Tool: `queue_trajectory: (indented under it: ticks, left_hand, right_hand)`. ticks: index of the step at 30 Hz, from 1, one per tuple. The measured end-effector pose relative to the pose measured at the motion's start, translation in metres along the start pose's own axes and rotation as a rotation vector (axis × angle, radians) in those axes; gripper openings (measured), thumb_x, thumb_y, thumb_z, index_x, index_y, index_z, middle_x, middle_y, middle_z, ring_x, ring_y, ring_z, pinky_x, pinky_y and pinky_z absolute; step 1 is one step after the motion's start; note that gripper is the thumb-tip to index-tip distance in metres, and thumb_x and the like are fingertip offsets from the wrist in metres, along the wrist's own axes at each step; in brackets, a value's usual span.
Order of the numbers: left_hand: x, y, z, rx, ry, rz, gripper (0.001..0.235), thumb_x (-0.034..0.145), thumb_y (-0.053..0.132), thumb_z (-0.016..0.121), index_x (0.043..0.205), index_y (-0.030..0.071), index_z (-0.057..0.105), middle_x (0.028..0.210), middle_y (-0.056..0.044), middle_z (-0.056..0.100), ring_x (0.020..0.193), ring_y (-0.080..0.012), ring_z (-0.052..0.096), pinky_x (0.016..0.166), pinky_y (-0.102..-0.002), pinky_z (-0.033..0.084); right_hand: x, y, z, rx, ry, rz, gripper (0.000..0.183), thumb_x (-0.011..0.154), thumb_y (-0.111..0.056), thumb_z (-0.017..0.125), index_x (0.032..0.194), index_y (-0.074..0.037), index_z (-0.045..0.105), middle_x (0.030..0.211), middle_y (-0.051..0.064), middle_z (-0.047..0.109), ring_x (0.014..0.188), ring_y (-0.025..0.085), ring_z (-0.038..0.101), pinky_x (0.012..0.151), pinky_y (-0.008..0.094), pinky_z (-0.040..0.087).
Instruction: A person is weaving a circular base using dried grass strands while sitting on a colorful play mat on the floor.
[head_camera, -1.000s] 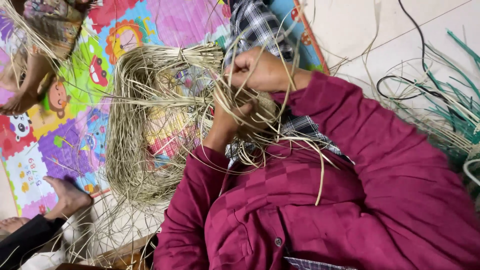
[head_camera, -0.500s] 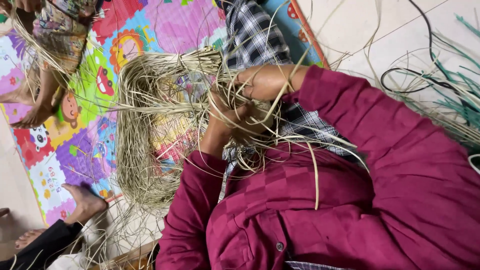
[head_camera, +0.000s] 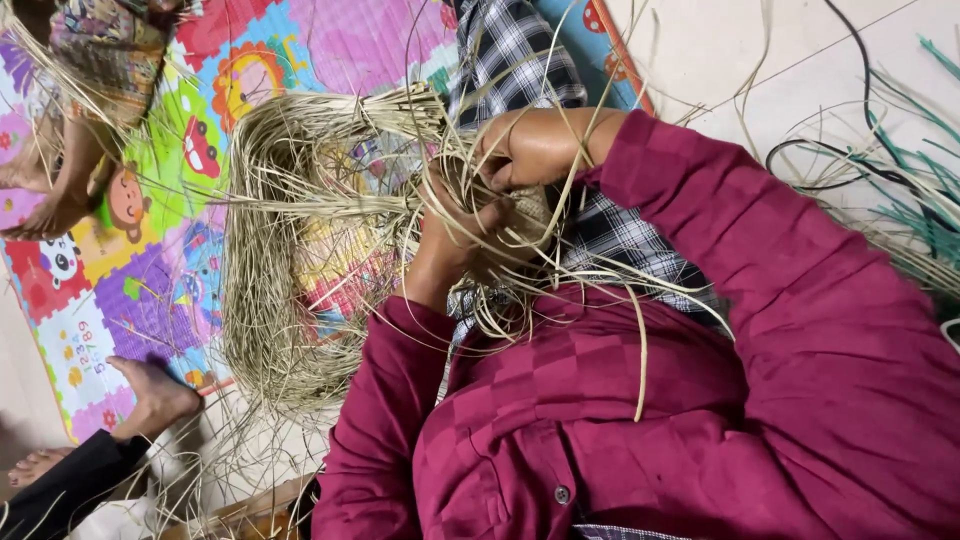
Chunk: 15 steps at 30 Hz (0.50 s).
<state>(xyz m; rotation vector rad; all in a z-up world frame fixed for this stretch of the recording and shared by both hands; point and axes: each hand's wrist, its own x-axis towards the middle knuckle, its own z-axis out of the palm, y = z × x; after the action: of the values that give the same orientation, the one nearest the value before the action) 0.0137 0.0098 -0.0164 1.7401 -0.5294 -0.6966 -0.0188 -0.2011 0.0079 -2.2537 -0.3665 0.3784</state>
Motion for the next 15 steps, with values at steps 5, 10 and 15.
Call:
queue_trajectory:
  ticks: [5,10,15]
  left_hand:
    - [0.01,0.012,-0.006,-0.2,-0.057,-0.125,0.075,0.076,0.003,0.076,0.129,0.0,0.023,0.101,-0.019,0.055,0.064,-0.0282,0.072,0.066,-0.041,0.071]
    - [0.003,0.005,0.005,-0.082,0.013,-0.011,0.07,0.075,0.005,0.08,0.125,-0.008,0.033,0.109,-0.026,0.057,0.092,-0.0377,0.066,0.084,-0.049,0.061]
    - [0.005,-0.005,0.004,0.04,0.044,0.141,0.074,0.07,0.008,0.086,0.124,-0.014,0.041,0.119,-0.042,0.056,0.117,-0.056,0.059,0.101,-0.061,0.05]
  right_hand:
    - [-0.006,-0.013,0.004,0.279,0.139,0.078,0.009,0.095,-0.01,0.069,0.09,-0.003,0.07,0.092,0.009,0.066,0.09,0.03,0.068,0.086,0.042,0.054]
    - [-0.001,0.005,0.027,0.273,0.251,-0.028,0.018,0.092,-0.013,0.073,0.09,0.004,0.068,0.097,0.019,0.066,0.095,0.041,0.065,0.088,0.052,0.051]
    - [-0.003,0.007,0.032,0.222,0.369,-0.022,0.015,0.096,-0.019,0.074,0.092,-0.004,0.07,0.092,0.009,0.063,0.091,0.032,0.064,0.085,0.046,0.053]
